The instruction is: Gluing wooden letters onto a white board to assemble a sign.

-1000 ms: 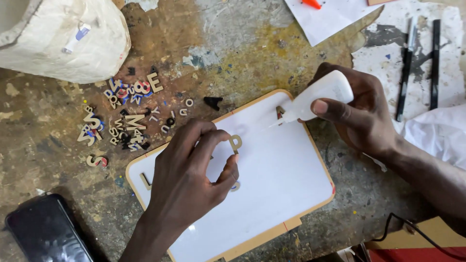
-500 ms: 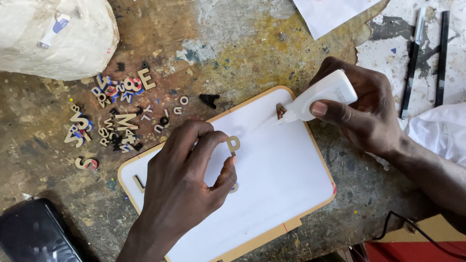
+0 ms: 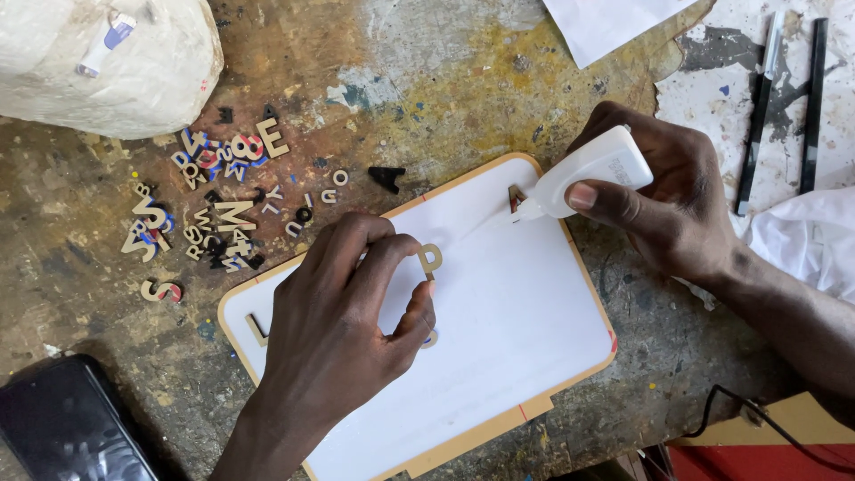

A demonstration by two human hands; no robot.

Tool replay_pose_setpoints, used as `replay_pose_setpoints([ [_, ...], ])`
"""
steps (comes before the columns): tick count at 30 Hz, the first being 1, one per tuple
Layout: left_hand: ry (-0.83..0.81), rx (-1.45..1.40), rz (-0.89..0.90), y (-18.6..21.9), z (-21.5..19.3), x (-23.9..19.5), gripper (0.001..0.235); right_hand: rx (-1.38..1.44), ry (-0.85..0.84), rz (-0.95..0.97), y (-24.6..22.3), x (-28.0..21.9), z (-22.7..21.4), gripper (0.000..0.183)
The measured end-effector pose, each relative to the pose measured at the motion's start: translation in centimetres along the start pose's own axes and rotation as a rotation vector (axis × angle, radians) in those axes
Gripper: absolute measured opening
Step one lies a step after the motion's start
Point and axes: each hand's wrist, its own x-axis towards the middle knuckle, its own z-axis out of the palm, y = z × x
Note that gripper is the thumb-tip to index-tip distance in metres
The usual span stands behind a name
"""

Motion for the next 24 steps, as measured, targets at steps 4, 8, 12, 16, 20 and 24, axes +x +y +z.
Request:
replay_pose_setpoints([
  [4,-0.008,0.002,0.001,-0.01,-0.04,-0.01,0.026,0.045,-0.006,-0.001,-0.22,-0.01,0.12,0.028],
  [8,-0.008,-0.002,0.007,-0.05,0.0,0.02,0.026,0.033,-0.008,-0.002,-0.32,0.0,0.07,0.027],
  [12,-0.011,0.001,0.016,0.02,-0.11,0.11,0.025,-0.01,-0.006,-0.004,-0.18,-0.02,-0.02,0.029],
  [16,-0.017,0.011,0.013,0.04,-0.07,0.11,0.024,0.02,-0.011,0.012,-0.26,-0.07,0.07,0.029],
  [20,-0.023,0.013,0.008,0.08,-0.12,0.18,0.024,0.095,0.009,0.025,0.12,-0.16,0.2,0.029],
  [24,-0.021,0.004,0.018,0.02,-0.07,0.18,0.023,0.135,0.03,0.04,0.21,-0.19,0.42,0.025],
])
